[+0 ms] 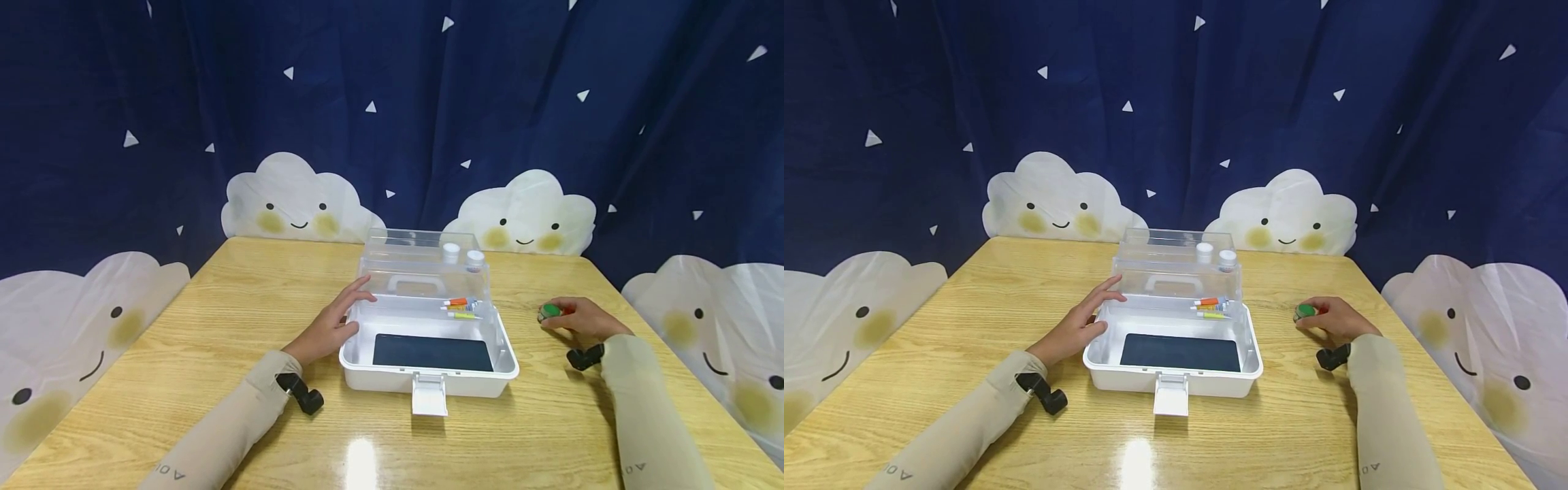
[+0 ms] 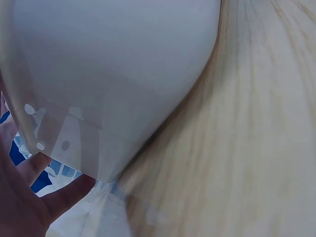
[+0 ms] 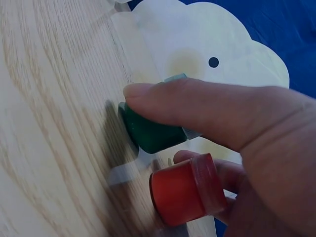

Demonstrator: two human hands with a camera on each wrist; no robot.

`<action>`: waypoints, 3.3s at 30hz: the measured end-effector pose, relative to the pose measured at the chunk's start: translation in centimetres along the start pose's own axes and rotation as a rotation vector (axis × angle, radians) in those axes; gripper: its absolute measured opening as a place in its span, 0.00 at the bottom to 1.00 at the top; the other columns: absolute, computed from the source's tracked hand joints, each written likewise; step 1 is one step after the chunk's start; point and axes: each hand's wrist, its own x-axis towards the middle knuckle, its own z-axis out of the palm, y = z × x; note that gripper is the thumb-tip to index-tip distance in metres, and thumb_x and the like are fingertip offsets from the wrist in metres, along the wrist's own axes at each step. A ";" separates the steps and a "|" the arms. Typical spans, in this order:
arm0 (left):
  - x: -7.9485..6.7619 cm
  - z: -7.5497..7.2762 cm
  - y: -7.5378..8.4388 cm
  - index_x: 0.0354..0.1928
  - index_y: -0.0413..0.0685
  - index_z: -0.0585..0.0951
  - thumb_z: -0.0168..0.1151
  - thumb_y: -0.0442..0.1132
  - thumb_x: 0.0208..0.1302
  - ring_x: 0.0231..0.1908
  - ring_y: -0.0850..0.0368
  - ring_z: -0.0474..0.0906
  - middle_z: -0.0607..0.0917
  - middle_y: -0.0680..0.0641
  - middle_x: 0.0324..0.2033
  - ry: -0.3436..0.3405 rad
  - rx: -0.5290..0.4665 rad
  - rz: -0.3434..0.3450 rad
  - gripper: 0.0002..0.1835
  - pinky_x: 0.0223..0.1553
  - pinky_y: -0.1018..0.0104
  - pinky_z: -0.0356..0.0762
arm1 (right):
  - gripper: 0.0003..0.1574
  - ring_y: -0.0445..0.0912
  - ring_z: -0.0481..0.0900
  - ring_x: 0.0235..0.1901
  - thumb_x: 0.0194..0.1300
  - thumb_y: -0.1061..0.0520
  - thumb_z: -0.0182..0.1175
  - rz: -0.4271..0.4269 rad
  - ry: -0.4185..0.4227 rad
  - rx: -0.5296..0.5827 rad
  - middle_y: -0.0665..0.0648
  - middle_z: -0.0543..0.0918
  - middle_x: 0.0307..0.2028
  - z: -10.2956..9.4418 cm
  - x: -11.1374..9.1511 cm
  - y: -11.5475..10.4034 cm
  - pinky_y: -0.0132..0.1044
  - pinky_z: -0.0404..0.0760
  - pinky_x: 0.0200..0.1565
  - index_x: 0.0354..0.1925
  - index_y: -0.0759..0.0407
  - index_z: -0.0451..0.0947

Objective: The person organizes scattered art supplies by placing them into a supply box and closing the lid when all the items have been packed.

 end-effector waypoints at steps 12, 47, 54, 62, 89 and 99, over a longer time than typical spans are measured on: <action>0.0 -0.2 0.1 0.59 0.38 0.70 0.48 0.21 0.58 0.73 0.42 0.46 0.51 0.43 0.74 -0.013 -0.015 -0.024 0.25 0.52 0.43 0.67 | 0.43 0.50 0.76 0.42 0.60 0.43 0.65 0.013 0.024 0.024 0.66 0.77 0.51 0.1 0.4 -0.9 0.39 0.77 0.40 0.64 0.68 0.67; 0.0 -0.1 0.0 0.59 0.37 0.70 0.47 0.19 0.58 0.72 0.40 0.47 0.51 0.40 0.74 -0.013 -0.030 -0.011 0.25 0.49 0.40 0.68 | 0.50 0.71 0.54 0.66 0.54 0.26 0.61 0.075 0.100 -0.054 0.73 0.59 0.68 -0.4 3.4 -6.8 0.68 0.59 0.59 0.62 0.58 0.70; -0.1 0.0 0.0 0.58 0.37 0.71 0.48 0.20 0.56 0.72 0.39 0.47 0.52 0.40 0.74 -0.004 -0.018 -0.007 0.25 0.48 0.44 0.68 | 0.42 0.69 0.54 0.67 0.59 0.32 0.61 0.032 0.123 -0.054 0.71 0.64 0.67 -0.5 3.8 -8.0 0.67 0.58 0.60 0.60 0.59 0.72; -0.1 0.0 -0.1 0.58 0.36 0.70 0.48 0.20 0.56 0.72 0.38 0.46 0.52 0.38 0.74 -0.005 -0.044 -0.010 0.25 0.51 0.36 0.67 | 0.43 0.67 0.54 0.68 0.57 0.32 0.62 0.009 0.142 0.027 0.69 0.60 0.69 -1.3 4.4 -9.4 0.67 0.56 0.61 0.59 0.60 0.72; -0.5 0.0 -0.3 0.59 0.38 0.71 0.48 0.21 0.58 0.72 0.41 0.47 0.52 0.40 0.74 -0.015 -0.020 -0.024 0.25 0.54 0.43 0.65 | 0.46 0.63 0.61 0.65 0.57 0.32 0.63 -0.077 0.187 -0.019 0.67 0.65 0.66 -2.7 5.6 -15.2 0.62 0.63 0.60 0.60 0.64 0.72; -0.3 0.1 0.0 0.59 0.38 0.71 0.48 0.21 0.58 0.73 0.41 0.46 0.52 0.43 0.74 -0.010 -0.018 -0.024 0.25 0.56 0.40 0.65 | 0.44 0.61 0.57 0.68 0.56 0.30 0.62 -0.120 0.170 -0.041 0.62 0.67 0.66 -2.9 6.2 -18.0 0.64 0.59 0.61 0.60 0.57 0.73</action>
